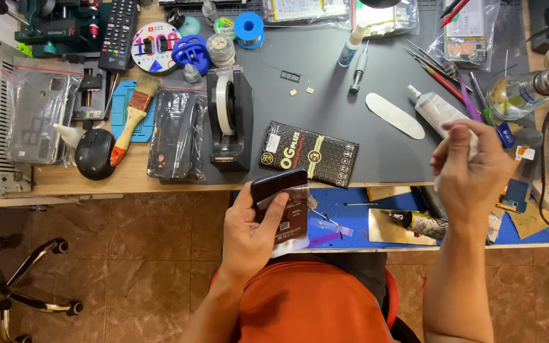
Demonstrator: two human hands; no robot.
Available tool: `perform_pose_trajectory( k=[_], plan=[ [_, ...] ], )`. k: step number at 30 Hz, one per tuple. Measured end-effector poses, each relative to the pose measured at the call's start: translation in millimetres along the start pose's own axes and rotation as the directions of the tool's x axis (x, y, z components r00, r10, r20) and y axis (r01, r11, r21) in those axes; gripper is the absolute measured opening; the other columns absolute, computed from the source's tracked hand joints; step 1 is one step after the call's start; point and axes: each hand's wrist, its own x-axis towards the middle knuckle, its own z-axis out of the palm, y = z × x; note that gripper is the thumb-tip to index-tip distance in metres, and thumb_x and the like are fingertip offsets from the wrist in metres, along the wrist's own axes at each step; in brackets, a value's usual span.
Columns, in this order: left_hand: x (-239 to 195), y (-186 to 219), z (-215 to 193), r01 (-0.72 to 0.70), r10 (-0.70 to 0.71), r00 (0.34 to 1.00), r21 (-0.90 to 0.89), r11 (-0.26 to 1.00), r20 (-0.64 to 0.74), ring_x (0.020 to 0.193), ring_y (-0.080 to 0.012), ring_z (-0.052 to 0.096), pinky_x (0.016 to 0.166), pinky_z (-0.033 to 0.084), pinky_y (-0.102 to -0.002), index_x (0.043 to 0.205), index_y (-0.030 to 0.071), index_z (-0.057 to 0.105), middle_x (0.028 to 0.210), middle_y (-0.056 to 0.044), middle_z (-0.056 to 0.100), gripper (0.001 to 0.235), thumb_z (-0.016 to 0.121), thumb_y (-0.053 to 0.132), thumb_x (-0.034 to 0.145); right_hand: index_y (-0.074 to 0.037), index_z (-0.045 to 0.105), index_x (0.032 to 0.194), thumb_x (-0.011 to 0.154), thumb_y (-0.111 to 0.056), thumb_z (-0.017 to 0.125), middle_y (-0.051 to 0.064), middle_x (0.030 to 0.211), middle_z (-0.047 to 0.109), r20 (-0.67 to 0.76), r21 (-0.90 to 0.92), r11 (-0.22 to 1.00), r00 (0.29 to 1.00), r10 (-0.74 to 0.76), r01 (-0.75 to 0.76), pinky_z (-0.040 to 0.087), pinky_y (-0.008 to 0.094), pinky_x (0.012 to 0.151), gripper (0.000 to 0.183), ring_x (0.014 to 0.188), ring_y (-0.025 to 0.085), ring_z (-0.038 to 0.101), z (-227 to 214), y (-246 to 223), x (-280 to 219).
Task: The person cleans a black smartphone with a white wipe, wiping the screen, back, and edges. They then use a cotton swab to clean the charging port and other small crevices on the device.
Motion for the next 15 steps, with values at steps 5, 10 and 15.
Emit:
perform_pose_trajectory(
  k=[5, 10, 15],
  plan=[
    [2.8, 8.6, -5.1, 0.158, -0.158, 0.987, -0.088, 0.983, 0.013, 0.094, -0.0170, 0.077, 0.083, 0.070, -0.033, 0.122, 0.004, 0.068, 0.106, -0.009, 0.081, 0.033, 0.069, 0.024, 0.095, -0.001, 0.051, 0.100, 0.126, -0.022, 0.037, 0.006, 0.059, 0.040, -0.003, 0.049, 0.998, 0.999, 0.040, -0.040, 0.038, 0.030, 0.048, 0.037, 0.047, 0.015, 0.044, 27.0, 7.9, -16.3],
    [4.8, 11.3, -4.4, 0.251, -0.248, 0.968, -0.141, 0.958, 0.039, 0.094, -0.0196, 0.078, 0.081, 0.071, -0.036, 0.126, 0.005, 0.067, 0.108, -0.010, 0.081, 0.037, 0.069, 0.023, 0.094, 0.003, 0.061, 0.104, 0.122, -0.021, 0.044, 0.004, 0.062, 0.039, 0.092, 0.137, 0.990, 0.995, 0.023, -0.036, 0.031, 0.028, 0.056, 0.034, 0.056, 0.013, 0.038, 41.8, -23.1, -18.9],
    [2.9, 11.9, -0.6, -0.031, 0.032, 0.998, -0.028, 0.999, 0.047, 0.096, -0.0122, 0.062, 0.095, 0.058, -0.043, 0.120, 0.002, 0.073, 0.098, -0.013, 0.080, 0.023, 0.069, 0.014, 0.101, 0.004, 0.076, 0.122, 0.107, 0.005, 0.065, 0.020, 0.098, 0.069, 0.142, 0.228, 0.959, 0.969, -0.202, 0.167, 0.056, 0.040, 0.089, 0.018, 0.090, 0.027, 0.068, 55.0, -52.8, -20.4]
  ],
)
